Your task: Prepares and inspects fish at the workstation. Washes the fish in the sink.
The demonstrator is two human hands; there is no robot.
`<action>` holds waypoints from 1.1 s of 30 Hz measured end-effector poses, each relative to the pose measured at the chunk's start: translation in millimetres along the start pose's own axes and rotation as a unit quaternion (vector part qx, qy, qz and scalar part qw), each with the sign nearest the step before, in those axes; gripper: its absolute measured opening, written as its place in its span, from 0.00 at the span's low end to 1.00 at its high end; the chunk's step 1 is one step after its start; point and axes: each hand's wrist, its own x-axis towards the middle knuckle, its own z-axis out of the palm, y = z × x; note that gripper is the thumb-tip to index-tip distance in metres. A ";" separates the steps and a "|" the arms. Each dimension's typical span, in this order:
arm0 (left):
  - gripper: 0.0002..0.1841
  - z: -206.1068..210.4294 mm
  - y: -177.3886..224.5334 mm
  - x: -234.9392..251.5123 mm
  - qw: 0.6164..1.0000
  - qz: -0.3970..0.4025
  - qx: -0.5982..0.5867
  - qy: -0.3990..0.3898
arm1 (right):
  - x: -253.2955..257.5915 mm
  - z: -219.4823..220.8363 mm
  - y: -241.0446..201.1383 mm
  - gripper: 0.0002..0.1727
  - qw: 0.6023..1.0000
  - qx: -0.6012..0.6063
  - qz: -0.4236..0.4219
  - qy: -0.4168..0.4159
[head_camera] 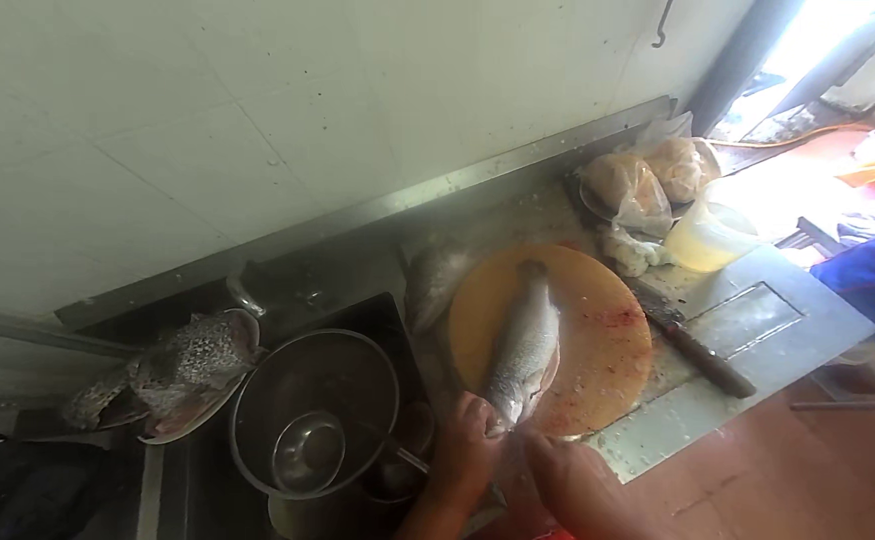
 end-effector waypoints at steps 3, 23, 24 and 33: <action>0.14 0.9 0.0 1.3 1.000 0.003 -0.005 0.010 | 0.8 -3.8 3.9 0.14 0.999 0.029 0.006 -0.011; 0.18 1.5 -19.2 6.7 0.996 0.079 0.011 -0.037 | 7.0 -21.8 24.7 0.17 0.997 0.022 0.046 -0.064; 0.18 0.5 -19.6 8.0 0.996 0.077 0.004 -0.041 | 10.1 -23.0 28.4 0.16 0.997 0.019 0.055 -0.053; 0.13 5.3 -20.5 2.6 0.984 0.172 0.012 -0.045 | 54.4 -63.7 22.7 0.16 0.985 -0.008 0.091 -0.148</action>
